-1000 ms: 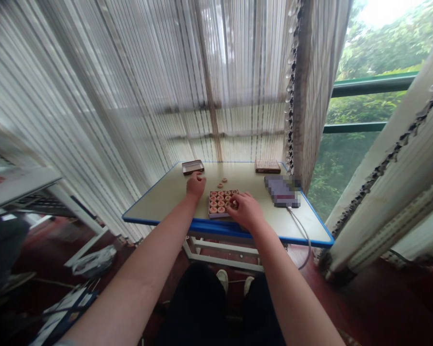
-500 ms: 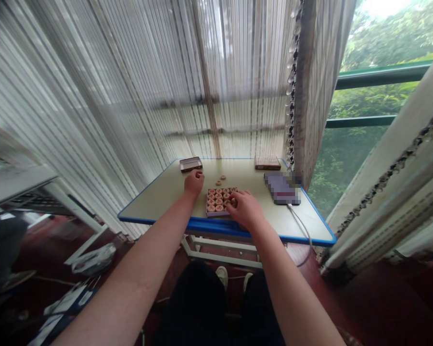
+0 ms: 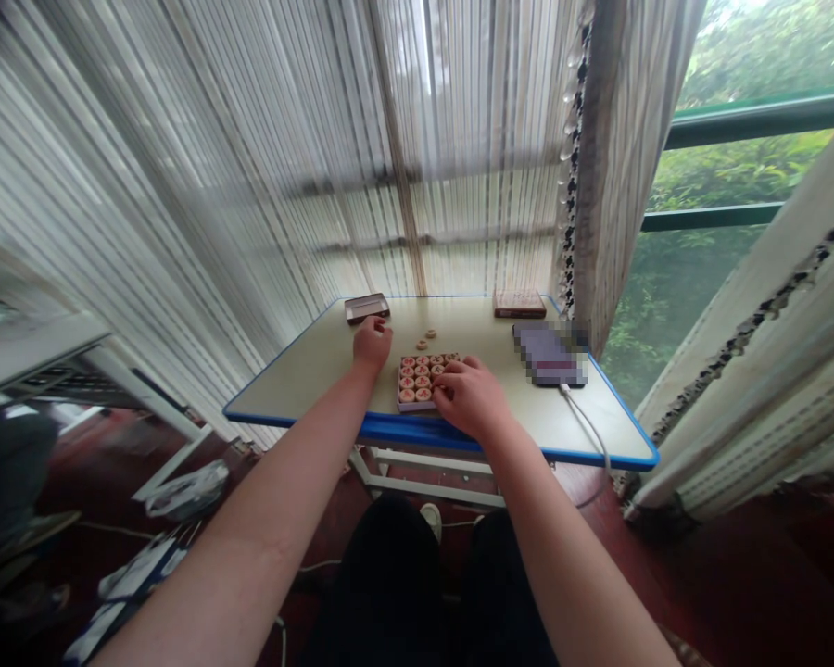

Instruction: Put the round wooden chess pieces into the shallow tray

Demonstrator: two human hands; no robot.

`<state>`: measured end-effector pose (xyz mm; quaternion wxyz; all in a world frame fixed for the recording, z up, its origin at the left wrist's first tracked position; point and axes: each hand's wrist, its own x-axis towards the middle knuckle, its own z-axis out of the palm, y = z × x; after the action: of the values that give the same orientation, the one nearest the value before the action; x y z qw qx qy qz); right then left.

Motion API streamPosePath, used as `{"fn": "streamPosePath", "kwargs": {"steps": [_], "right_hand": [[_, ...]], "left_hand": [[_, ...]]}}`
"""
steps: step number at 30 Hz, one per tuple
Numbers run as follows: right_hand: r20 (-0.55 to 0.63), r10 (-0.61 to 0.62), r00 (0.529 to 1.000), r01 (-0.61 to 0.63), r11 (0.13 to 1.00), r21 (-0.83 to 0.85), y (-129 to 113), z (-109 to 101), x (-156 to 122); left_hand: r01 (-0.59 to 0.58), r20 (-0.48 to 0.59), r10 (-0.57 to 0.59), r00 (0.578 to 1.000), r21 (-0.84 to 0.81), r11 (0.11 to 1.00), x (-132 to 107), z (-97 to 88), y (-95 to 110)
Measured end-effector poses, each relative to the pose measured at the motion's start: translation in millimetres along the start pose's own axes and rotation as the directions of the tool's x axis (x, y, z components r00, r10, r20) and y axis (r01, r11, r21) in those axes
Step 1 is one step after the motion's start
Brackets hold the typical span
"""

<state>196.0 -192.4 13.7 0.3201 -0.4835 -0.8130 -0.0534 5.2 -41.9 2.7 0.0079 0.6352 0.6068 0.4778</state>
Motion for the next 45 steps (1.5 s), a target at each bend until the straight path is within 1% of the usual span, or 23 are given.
{"fn": "streamPosePath", "kwargs": {"steps": [6, 15, 17, 20, 22, 25, 26, 28, 30, 31, 32, 33, 35, 37, 40, 43, 45], "right_hand": [[0.006, -0.054, 0.999, 0.055, 0.998, -0.034, -3.1, -1.5, 0.8], [-0.001, -0.045, 0.999, 0.045, 0.998, -0.049, -1.5, 0.1, 1.4], [-0.038, -0.016, 0.999, 0.014, 0.998, -0.055, -0.5, 0.2, 1.1], [-0.129, 0.067, 0.989, -0.076, 0.995, -0.069, 1.8, 0.7, 1.0], [-0.194, 0.136, 0.972, -0.154, 0.985, -0.079, 4.0, 1.3, 1.5], [-0.271, 0.218, 0.937, -0.247, 0.966, -0.077, 8.5, 2.6, 2.3], [-0.285, 0.238, 0.928, -0.268, 0.961, -0.073, 10.3, 3.2, 2.4], [-0.295, 0.267, 0.918, -0.298, 0.952, -0.067, 14.3, 4.9, 2.5], [-0.288, 0.282, 0.915, -0.315, 0.946, -0.076, 18.0, 6.8, 2.6], [-0.279, 0.277, 0.919, -0.312, 0.946, -0.088, 19.5, 7.8, 2.7], [-0.269, 0.266, 0.926, -0.302, 0.948, -0.101, 20.7, 8.7, 2.8], [-0.26, 0.254, 0.931, -0.292, 0.95, -0.116, 21.6, 9.4, 3.0], [-0.245, 0.241, 0.939, -0.281, 0.949, -0.143, 22.3, 10.3, 3.1], [-0.218, 0.229, 0.949, -0.268, 0.948, -0.171, 22.2, 10.5, 3.2], [-0.171, 0.244, 0.955, -0.272, 0.949, -0.161, 21.0, 9.8, 3.0], [-0.168, 0.336, 0.927, -0.352, 0.933, -0.071, 18.7, 7.4, 1.9], [-0.159, 0.353, 0.922, -0.358, 0.934, -0.006, 16.4, 4.6, 0.4]], "left_hand": [[-0.002, 0.019, 0.003, 1.0, -0.004, 1.0, 0.1, -0.4, 1.5], [-0.009, 0.031, 0.009, 0.999, 0.003, 1.0, 1.8, 2.7, -1.6], [-0.006, 0.039, 0.005, 0.999, 0.011, 1.0, 2.0, 3.3, -2.2], [0.001, 0.047, -0.002, 0.999, 0.02, 1.0, 2.4, 3.6, -3.5], [0.004, 0.067, -0.005, 0.998, 0.018, 1.0, 3.0, 4.5, -4.5], [-0.012, 0.146, 0.011, 0.989, 0.006, 1.0, 3.7, 7.2, -4.3], [-0.036, 0.177, 0.037, 0.984, -0.006, 0.999, 3.5, 8.1, -3.3], [-0.125, 0.238, 0.136, 0.962, -0.062, 0.99, 2.2, 9.0, 0.1], [-0.2, 0.327, 0.242, 0.914, -0.158, 0.967, -0.3, 8.2, 4.8], [-0.197, 0.389, 0.264, 0.883, -0.204, 0.959, -1.8, 7.4, 7.2], [-0.162, 0.45, 0.253, 0.856, -0.23, 0.959, -3.3, 6.3, 9.4], [-0.108, 0.506, 0.217, 0.835, -0.237, 0.966, -4.7, 5.2, 11.2], [0.006, 0.568, 0.115, 0.815, -0.206, 0.978, -6.3, 3.5, 13.2], [0.057, 0.582, 0.066, 0.811, -0.19, 0.98, -5.8, 2.8, 13.0], [0.031, 0.575, 0.093, 0.813, -0.202, 0.979, -2.2, 3.6, 9.6], [-0.001, 0.532, 0.089, 0.842, -0.164, 0.987, 1.8, 5.3, 5.2], [-0.014, 0.501, 0.082, 0.862, -0.138, 0.99, 3.3, 6.6, 3.0]]}}
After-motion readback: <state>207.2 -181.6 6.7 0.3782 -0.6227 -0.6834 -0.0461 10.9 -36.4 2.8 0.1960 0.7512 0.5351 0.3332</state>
